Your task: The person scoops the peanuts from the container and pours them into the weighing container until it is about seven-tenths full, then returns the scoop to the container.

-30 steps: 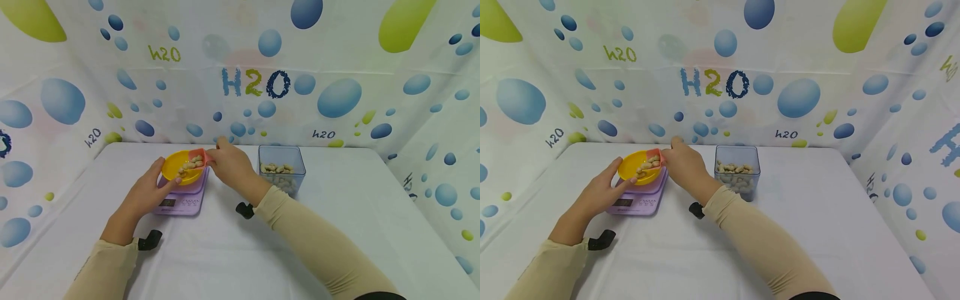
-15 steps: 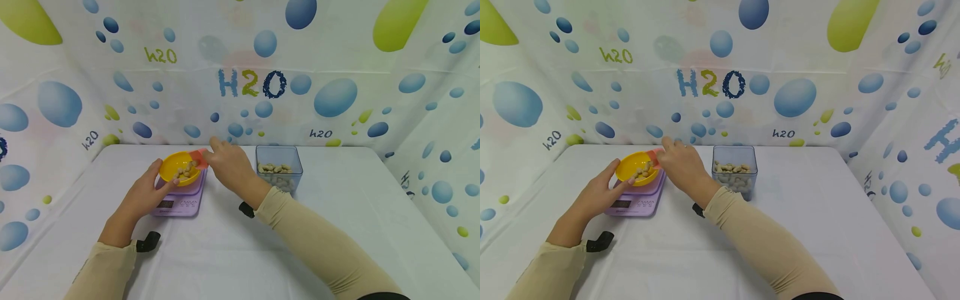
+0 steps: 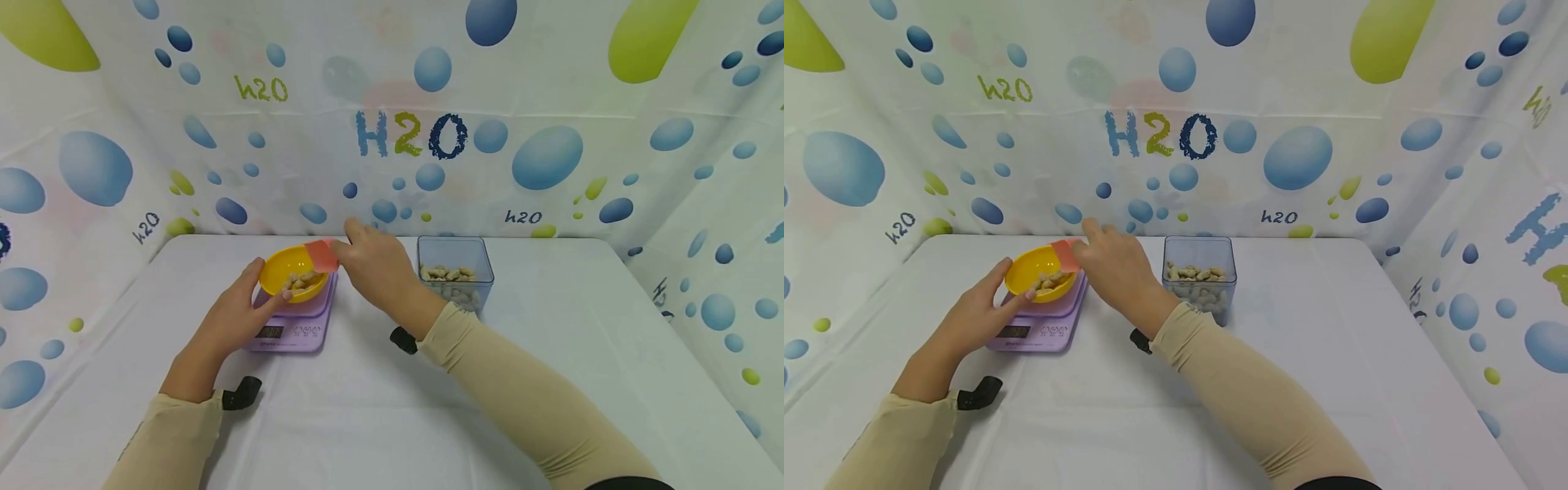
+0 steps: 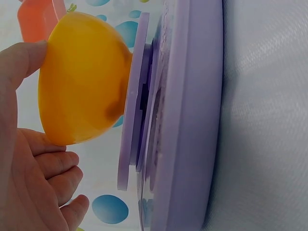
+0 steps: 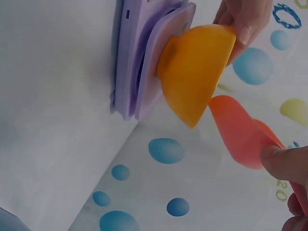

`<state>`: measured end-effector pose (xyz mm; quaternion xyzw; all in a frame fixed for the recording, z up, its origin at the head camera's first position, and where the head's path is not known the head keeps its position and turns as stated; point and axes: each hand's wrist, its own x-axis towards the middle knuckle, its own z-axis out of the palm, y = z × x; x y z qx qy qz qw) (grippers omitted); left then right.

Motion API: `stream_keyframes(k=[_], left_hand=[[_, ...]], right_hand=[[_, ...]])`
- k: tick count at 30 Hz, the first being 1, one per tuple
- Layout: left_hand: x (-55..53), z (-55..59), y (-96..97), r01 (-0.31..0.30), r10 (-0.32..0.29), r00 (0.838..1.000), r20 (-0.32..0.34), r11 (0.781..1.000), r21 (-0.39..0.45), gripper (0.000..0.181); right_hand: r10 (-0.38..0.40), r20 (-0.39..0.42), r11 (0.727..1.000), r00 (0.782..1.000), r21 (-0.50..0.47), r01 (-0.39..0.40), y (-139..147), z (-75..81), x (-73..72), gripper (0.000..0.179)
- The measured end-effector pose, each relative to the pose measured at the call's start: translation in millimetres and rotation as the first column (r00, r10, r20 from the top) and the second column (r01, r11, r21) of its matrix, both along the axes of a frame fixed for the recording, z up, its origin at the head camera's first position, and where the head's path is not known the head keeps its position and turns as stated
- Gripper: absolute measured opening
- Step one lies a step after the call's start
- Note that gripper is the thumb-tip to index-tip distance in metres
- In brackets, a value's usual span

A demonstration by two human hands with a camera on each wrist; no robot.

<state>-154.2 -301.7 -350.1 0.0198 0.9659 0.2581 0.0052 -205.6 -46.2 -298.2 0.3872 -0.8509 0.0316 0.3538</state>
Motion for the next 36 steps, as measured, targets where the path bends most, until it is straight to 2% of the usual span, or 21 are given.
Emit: stream_keyframes(k=[6, 11, 14, 17, 19, 21, 23, 27, 30, 36], left_hand=[[0.2, 0.9, 0.7, -0.007, 0.007, 1.000, 0.006, 1.000, -0.004, 0.100], [0.5, 8.7, 4.3, -0.014, 0.014, 1.000, -0.006, 1.000, -0.001, 0.101], [-0.9, 16.7, 8.8, 0.004, -0.004, 0.999, -0.040, 1.000, -0.003, 0.098], [-3.6, 24.4, 16.2, 0.032, -0.032, 0.997, -0.072, 0.999, -0.002, 0.096], [-5.6, 29.5, 23.9, 0.055, -0.054, 0.996, -0.077, 0.998, 0.006, 0.096], [-7.8, 35.0, 34.2, 0.077, -0.076, 0.994, -0.079, 0.997, 0.014, 0.097], [-11.6, 40.2, 48.6, 0.105, -0.103, 0.991, -0.084, 0.994, 0.022, 0.097], [-19.7, 48.5, 80.1, 0.159, -0.156, 0.984, -0.091, 0.987, 0.025, 0.098], [-25.8, 49.9, 102.9, 0.192, -0.190, 0.978, -0.082, 0.981, 0.015, 0.099], [-35.2, 42.9, 144.6, 0.261, -0.258, 0.963, -0.073, 0.965, 0.030, 0.097]], right_hand=[[-0.014, 0.052, 1.000, 0.999, 0.010, 0.013, 9, -0.6, -1.6, 0.022], [-0.028, 0.192, 0.999, 0.981, -0.028, 0.034, 30, 2.3, -4.1, 0.027], [-0.057, 0.301, 0.997, 0.952, -0.038, 0.072, 47, 7.4, -5.5, 0.032], [-0.072, 0.405, 0.993, 0.911, -0.060, 0.105, 69, 13.3, -6.0, 0.035], [-0.072, 0.457, 0.989, 0.886, -0.085, 0.124, 84, 16.8, -5.7, 0.036], [-0.066, 0.482, 0.984, 0.873, -0.116, 0.139, 100, 19.4, -5.3, 0.036], [-0.063, 0.483, 0.978, 0.873, -0.144, 0.151, 117, 22.0, -4.5, 0.036], [-0.057, 0.443, 0.971, 0.895, -0.184, 0.153, 147, 25.9, -2.6, 0.037], [-0.069, 0.420, 0.970, 0.905, -0.184, 0.159, 165, 29.2, 0.2, 0.037], [-0.142, 0.435, 0.972, 0.889, -0.109, 0.208, 194, 34.3, 4.8, 0.036]])
